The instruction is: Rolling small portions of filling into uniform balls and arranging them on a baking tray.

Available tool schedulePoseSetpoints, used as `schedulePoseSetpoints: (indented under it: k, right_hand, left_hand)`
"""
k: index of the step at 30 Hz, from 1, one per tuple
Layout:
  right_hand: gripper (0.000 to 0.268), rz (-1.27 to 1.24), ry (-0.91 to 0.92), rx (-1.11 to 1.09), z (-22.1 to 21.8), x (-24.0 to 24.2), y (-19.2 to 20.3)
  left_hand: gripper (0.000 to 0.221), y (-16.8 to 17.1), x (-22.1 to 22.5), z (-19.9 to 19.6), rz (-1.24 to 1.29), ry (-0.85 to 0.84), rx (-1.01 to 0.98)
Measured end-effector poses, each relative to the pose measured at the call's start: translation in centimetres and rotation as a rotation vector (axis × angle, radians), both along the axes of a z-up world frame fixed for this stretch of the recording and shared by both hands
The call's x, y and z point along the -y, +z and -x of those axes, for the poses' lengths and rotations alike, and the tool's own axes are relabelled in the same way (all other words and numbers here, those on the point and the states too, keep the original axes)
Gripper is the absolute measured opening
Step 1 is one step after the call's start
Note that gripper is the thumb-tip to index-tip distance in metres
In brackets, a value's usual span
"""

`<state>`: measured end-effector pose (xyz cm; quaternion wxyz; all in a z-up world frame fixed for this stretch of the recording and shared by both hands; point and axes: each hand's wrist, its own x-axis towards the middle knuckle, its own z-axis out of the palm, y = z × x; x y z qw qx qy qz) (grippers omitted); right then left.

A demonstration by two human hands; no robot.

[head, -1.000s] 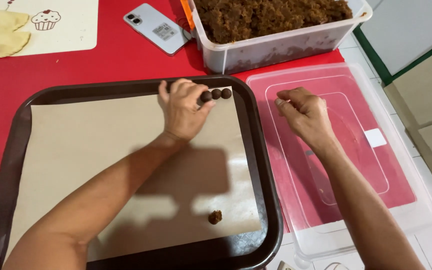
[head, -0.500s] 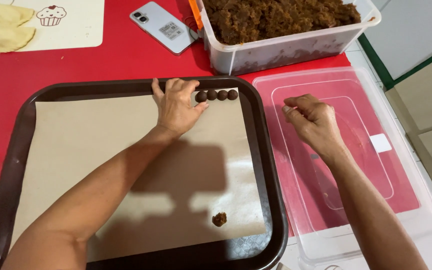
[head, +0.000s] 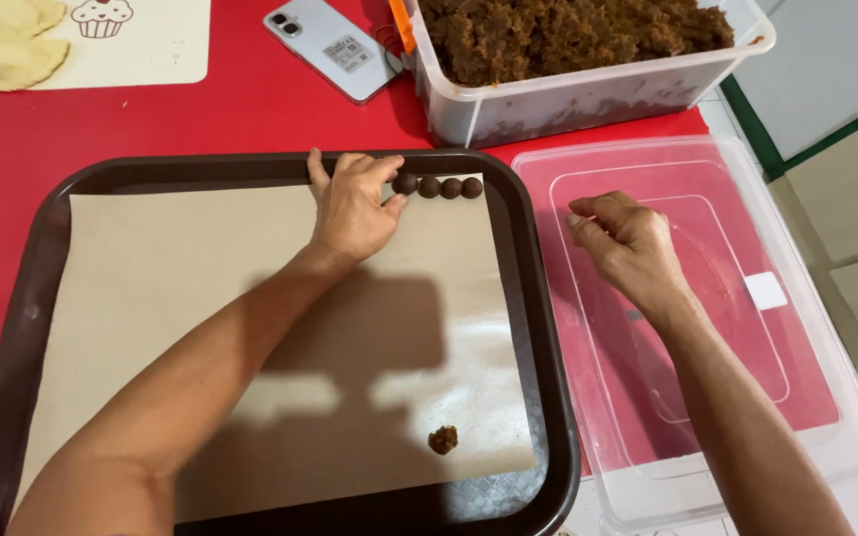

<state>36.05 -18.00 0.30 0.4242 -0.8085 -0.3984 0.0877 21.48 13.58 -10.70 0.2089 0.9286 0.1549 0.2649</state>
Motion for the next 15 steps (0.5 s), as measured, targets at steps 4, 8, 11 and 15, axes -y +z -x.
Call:
schedulePoseSetpoints:
  k: [4, 8, 11, 15]
  right_hand:
    - [0.023, 0.003, 0.004, 0.001, -0.2, -0.5, 0.3]
    - [0.022, -0.012, -0.002, 0.028, -0.3, -1.1, 1.1]
    - [0.023, -0.064, -0.05, 0.051, -0.4, -2.1, 3.1]
    - [0.018, -0.046, -0.022, 0.155, -2.2, -3.8, 4.5]
  left_hand:
    - [0.044, 0.6, 0.5, 0.6, 0.017, 0.01, -0.006]
    - [0.046, 1.8, 0.7, 1.1, 0.08, 0.06, -0.003]
    - [0.039, 1.4, -0.2, 1.8, 0.13, 0.119, 0.064]
    - [0.032, 2.0, -0.2, 3.0, 0.059, 0.211, 0.139]
